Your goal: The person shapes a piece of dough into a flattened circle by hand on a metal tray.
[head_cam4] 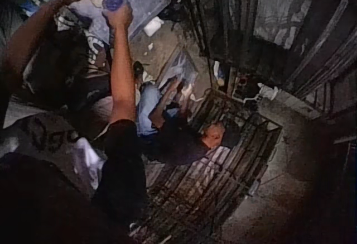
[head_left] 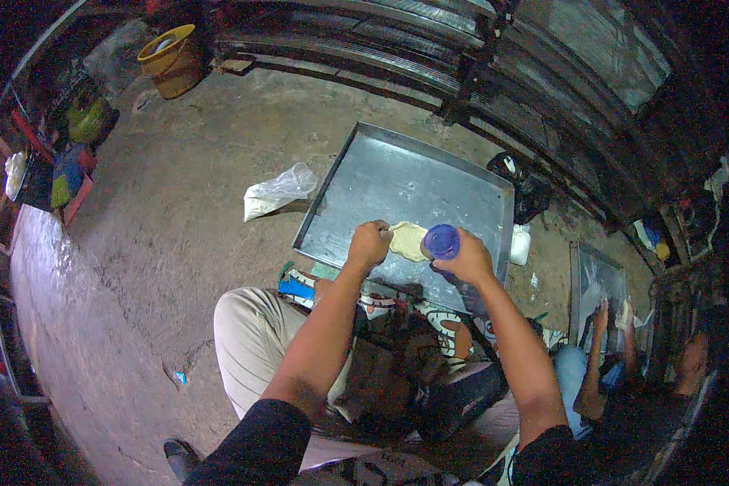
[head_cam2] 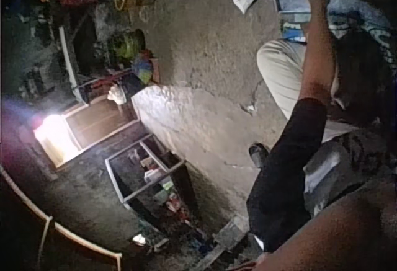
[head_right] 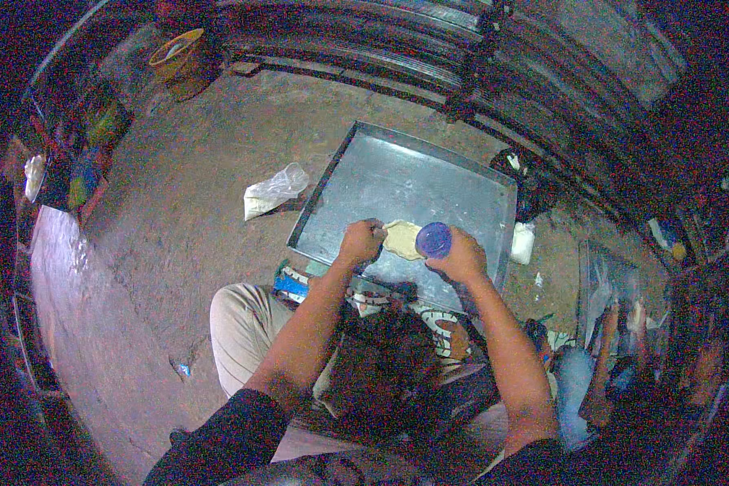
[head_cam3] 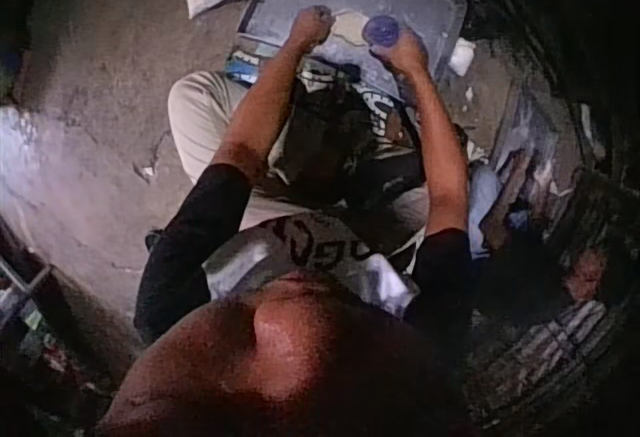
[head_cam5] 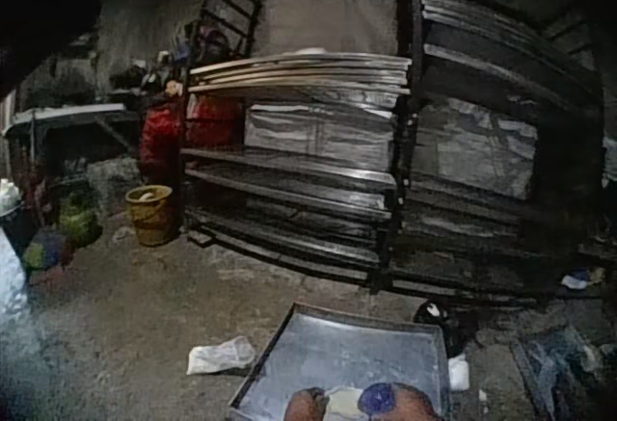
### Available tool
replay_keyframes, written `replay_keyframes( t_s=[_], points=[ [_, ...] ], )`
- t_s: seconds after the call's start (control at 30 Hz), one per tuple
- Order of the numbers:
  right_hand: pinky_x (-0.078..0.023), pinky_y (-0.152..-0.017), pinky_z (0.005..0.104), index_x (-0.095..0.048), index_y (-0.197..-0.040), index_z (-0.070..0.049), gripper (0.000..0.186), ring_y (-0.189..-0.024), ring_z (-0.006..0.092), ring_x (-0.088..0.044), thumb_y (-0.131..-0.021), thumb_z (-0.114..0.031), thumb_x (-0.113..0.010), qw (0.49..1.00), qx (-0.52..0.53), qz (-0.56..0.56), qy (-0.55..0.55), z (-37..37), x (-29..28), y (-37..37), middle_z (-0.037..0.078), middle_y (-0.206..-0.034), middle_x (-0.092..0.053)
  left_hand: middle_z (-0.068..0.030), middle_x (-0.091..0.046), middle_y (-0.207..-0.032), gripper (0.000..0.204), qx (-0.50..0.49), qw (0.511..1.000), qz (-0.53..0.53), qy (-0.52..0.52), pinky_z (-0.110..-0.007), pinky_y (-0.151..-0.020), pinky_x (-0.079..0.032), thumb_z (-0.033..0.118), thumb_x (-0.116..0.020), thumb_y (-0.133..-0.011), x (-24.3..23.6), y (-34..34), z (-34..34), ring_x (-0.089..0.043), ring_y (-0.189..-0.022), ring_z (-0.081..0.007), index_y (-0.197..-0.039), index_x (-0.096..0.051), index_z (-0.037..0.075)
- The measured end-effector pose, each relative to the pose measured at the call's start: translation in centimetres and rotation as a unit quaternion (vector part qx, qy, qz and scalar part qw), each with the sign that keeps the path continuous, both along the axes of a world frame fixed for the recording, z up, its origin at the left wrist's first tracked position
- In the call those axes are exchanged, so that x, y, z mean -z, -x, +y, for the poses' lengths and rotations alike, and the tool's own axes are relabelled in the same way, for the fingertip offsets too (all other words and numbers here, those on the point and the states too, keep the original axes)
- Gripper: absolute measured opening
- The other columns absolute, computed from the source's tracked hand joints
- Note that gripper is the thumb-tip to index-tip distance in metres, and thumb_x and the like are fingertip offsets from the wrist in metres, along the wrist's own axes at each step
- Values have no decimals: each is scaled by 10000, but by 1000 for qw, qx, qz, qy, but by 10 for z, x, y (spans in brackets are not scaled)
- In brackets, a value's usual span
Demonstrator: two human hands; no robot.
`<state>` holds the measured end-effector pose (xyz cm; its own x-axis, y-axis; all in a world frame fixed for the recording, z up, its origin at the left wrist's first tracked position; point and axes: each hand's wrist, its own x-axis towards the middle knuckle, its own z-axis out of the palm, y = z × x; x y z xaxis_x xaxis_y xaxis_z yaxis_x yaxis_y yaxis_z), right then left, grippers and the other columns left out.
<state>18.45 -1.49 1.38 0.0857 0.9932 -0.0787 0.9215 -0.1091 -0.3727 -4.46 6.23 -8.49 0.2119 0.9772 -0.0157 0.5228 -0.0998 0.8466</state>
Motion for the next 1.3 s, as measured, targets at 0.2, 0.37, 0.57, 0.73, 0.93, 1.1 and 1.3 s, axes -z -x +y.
replay_keyframes(
  t_s=[0.2,0.37,0.57,0.73,0.93,1.1,1.3],
  points=[
    [-501,-932,457,-565,-1255,-60,813,-1093,343,-625,-563,-354,-873,997,0,-77,-13,-5,-3,3,156,-1204,-644,-251,-689,-941,272,-3,1000,6,10,-436,-797,-539,211,-677,-832,-5,-2,0,-677,-872,-401,-1024,-714,22],
    [-497,-941,463,-546,-1286,-61,843,-1105,336,-619,-564,-352,-869,995,-5,-95,5,-3,3,2,146,-1211,-639,-217,-698,-910,314,-3,1000,9,-25,-468,-784,-535,303,-659,-826,5,-1,3,-675,-857,-410,-1011,-716,55],
    [-505,-925,468,-556,-1265,-63,814,-1099,341,-619,-568,-350,-866,994,-2,-108,10,-3,2,3,141,-1194,-643,-218,-699,-888,305,6,1000,6,-18,-470,-778,-537,300,-658,-827,10,-3,5,-680,-843,-403,-990,-719,50],
    [-511,-917,466,-557,-1255,-63,801,-1086,344,-622,-569,-343,-863,992,-17,-117,36,1,-5,6,139,-1190,-645,-223,-698,-873,306,2,999,9,-40,-462,-772,-539,287,-655,-826,8,-1,4,-683,-832,-400,-981,-717,31],
    [-484,-956,456,-557,-1246,-54,822,-1152,349,-583,-544,-350,-864,993,1,-106,42,2,-4,5,152,-1225,-624,-223,-700,-881,310,1,999,-4,-32,-456,-767,-539,278,-658,-832,4,0,2,-686,-832,-395,-1003,-716,26],
    [-497,-937,450,-567,-1229,-62,796,-1126,349,-599,-550,-352,-864,991,4,-126,38,2,-2,6,149,-1205,-635,-231,-694,-872,280,0,1000,-9,-7,-442,-767,-539,232,-661,-823,-2,-1,0,-683,-830,-394,-993,-711,16],
    [-501,-926,470,-561,-1234,-69,789,-1108,346,-610,-562,-354,-859,990,-4,-132,42,4,0,4,142,-1195,-637,-216,-701,-870,301,6,1000,3,-24,-452,-758,-538,281,-664,-836,7,-1,5,-684,-820,-397,-1001,-714,34]
  ],
)
